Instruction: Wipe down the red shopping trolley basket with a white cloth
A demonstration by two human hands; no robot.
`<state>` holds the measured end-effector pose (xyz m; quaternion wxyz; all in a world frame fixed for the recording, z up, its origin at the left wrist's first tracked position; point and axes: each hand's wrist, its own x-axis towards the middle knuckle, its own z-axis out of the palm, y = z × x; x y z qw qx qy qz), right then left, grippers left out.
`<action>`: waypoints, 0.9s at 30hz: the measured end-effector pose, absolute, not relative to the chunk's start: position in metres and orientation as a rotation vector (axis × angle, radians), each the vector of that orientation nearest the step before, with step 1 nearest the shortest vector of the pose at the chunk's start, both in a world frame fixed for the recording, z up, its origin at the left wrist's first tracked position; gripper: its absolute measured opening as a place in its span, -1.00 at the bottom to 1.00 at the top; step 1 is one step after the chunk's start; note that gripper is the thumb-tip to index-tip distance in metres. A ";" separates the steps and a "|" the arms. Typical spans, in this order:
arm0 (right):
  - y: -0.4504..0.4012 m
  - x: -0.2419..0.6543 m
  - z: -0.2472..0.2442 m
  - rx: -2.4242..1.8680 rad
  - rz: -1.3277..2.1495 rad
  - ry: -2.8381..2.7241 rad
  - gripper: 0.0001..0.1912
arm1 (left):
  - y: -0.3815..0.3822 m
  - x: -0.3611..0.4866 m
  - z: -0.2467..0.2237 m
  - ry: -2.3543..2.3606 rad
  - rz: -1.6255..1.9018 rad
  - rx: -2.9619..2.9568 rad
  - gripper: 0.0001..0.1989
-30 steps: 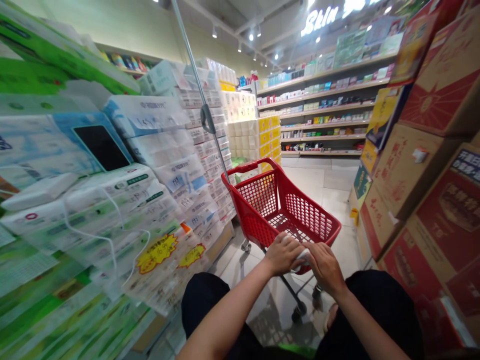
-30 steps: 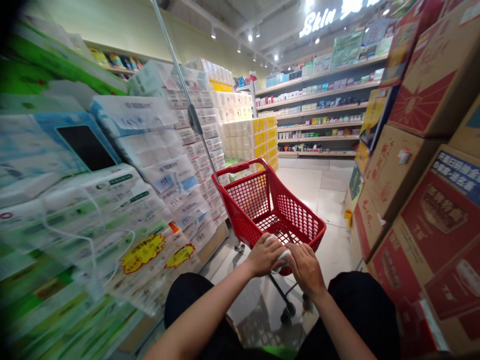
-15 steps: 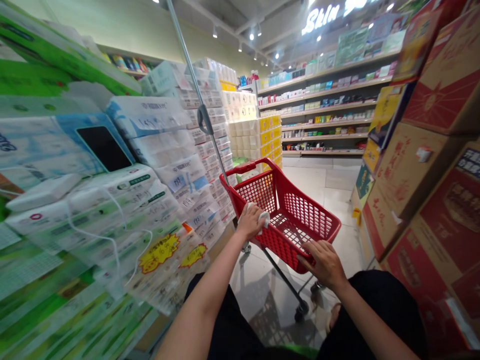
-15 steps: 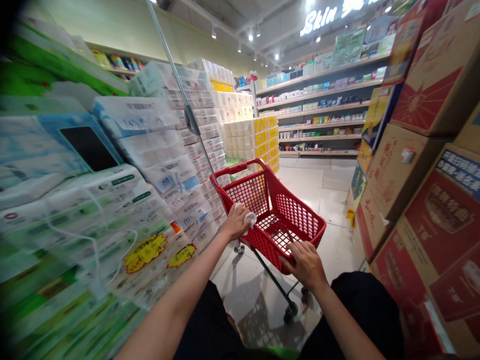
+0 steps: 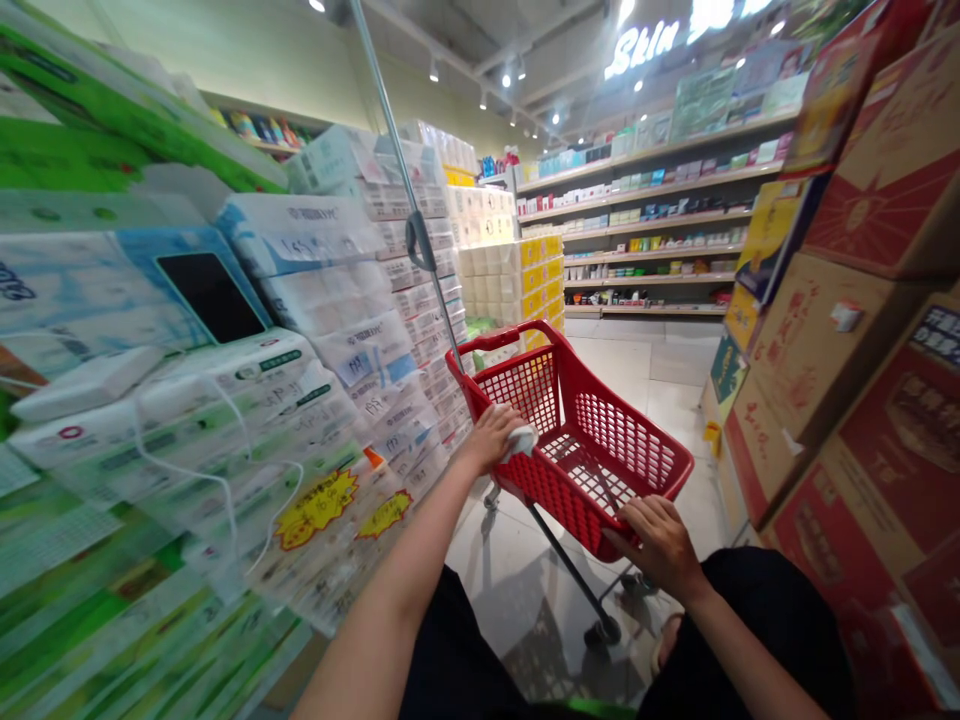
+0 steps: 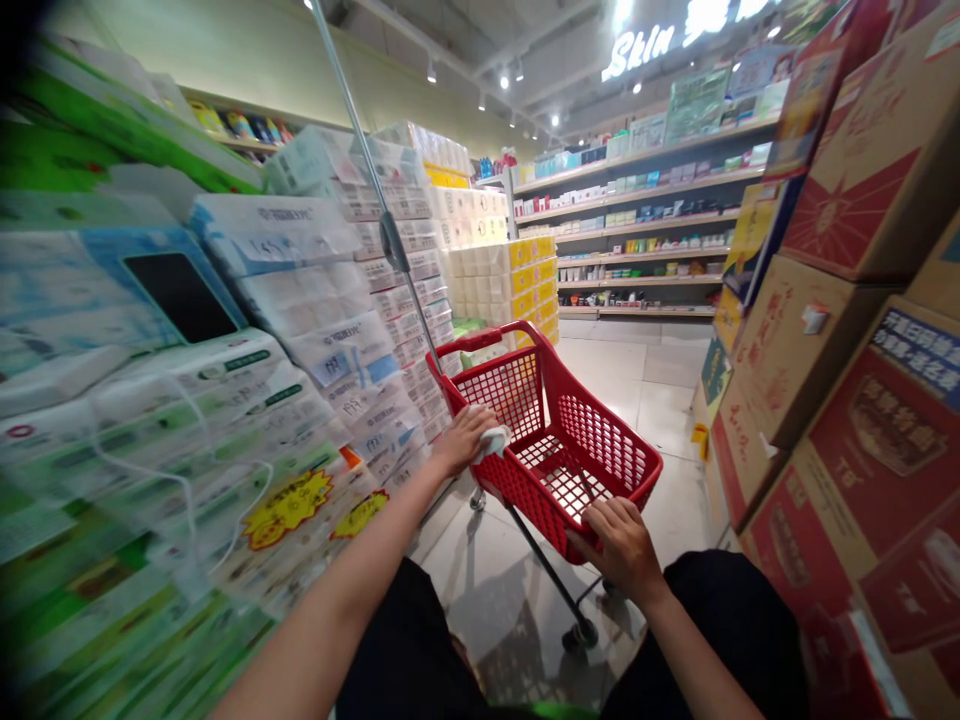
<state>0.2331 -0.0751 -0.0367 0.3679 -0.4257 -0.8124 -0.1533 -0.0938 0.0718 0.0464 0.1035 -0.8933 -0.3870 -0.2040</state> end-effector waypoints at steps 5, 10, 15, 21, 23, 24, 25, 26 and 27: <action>-0.075 0.230 -0.039 -1.126 -0.398 -2.046 -0.84 | 0.106 -0.112 0.059 -1.515 -0.705 -2.410 -0.63; -0.076 0.223 -0.040 -1.155 -0.405 -1.993 -0.86 | 0.070 -0.062 0.031 -1.460 -0.839 -2.477 -0.74; -0.079 0.220 -0.037 -1.170 -0.406 -1.996 -0.85 | -0.009 -0.004 0.000 -1.285 -0.873 -2.676 -0.68; -0.078 0.220 -0.040 -1.159 -0.395 -2.011 -0.86 | -0.014 -0.020 0.017 -0.927 -0.631 -2.959 -0.60; -0.078 0.219 -0.039 -1.149 -0.382 -2.023 -0.87 | 0.011 -0.039 0.026 -0.979 -0.606 -2.972 -0.59; -0.077 0.218 -0.039 -1.152 -0.371 -2.030 -0.88 | 0.025 -0.048 0.029 -1.079 -0.623 -2.942 -0.58; -0.077 0.216 -0.039 -1.159 -0.361 -2.034 -0.89 | 0.038 -0.056 0.031 -1.206 -0.660 -2.890 -0.58; -0.077 0.213 -0.038 -1.172 -0.351 -2.033 -0.89 | 0.049 -0.061 0.031 -1.329 -0.706 -2.835 -0.57; -0.077 0.209 -0.038 -1.189 -0.345 -2.026 -0.88 | 0.058 -0.062 0.030 -1.437 -0.772 -2.776 -0.57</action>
